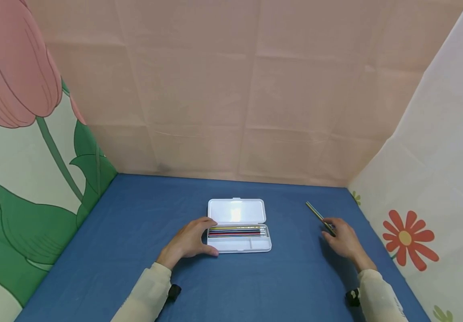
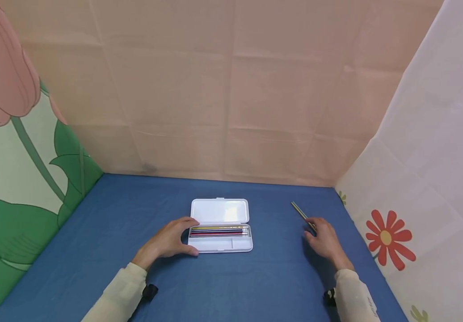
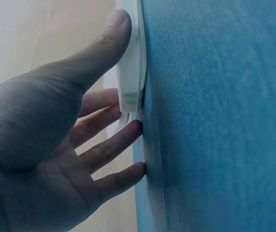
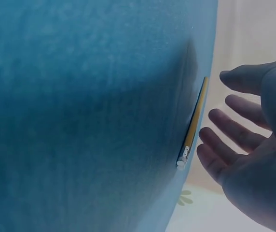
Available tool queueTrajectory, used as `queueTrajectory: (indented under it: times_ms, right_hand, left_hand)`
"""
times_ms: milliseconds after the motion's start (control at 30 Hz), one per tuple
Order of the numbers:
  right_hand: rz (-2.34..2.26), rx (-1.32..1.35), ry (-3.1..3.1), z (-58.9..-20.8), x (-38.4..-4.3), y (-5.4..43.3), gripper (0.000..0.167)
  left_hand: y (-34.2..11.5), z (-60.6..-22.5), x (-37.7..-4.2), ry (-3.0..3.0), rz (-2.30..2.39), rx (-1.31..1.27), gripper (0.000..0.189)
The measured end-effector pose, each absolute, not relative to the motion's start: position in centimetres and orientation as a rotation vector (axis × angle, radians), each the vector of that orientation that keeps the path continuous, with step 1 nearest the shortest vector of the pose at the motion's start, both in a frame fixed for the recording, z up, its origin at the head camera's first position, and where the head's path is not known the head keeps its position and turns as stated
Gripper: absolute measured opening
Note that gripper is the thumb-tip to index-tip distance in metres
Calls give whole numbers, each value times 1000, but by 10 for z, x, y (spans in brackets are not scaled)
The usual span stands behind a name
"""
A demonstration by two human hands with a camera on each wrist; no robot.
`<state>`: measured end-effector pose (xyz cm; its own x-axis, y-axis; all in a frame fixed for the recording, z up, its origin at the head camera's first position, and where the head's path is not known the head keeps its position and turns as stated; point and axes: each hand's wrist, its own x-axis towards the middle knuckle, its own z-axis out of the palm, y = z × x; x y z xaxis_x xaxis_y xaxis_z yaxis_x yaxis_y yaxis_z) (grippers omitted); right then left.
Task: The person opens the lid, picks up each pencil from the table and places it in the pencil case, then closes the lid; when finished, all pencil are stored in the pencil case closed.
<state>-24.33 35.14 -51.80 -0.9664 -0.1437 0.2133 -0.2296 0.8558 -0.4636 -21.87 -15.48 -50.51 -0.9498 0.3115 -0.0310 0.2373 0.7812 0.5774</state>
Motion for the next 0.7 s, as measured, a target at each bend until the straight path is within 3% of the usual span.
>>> queueTrajectory:
  times_ms: [267,700]
  right_hand:
    - [752,248,-2935,-519,-245,353,49]
    - [735,181,-2997,-518,-249,355,38]
  left_hand:
    - [-155,-507,-219,2855,897,446,91]
    - [-155,-508,-220,2847,904,432,91]
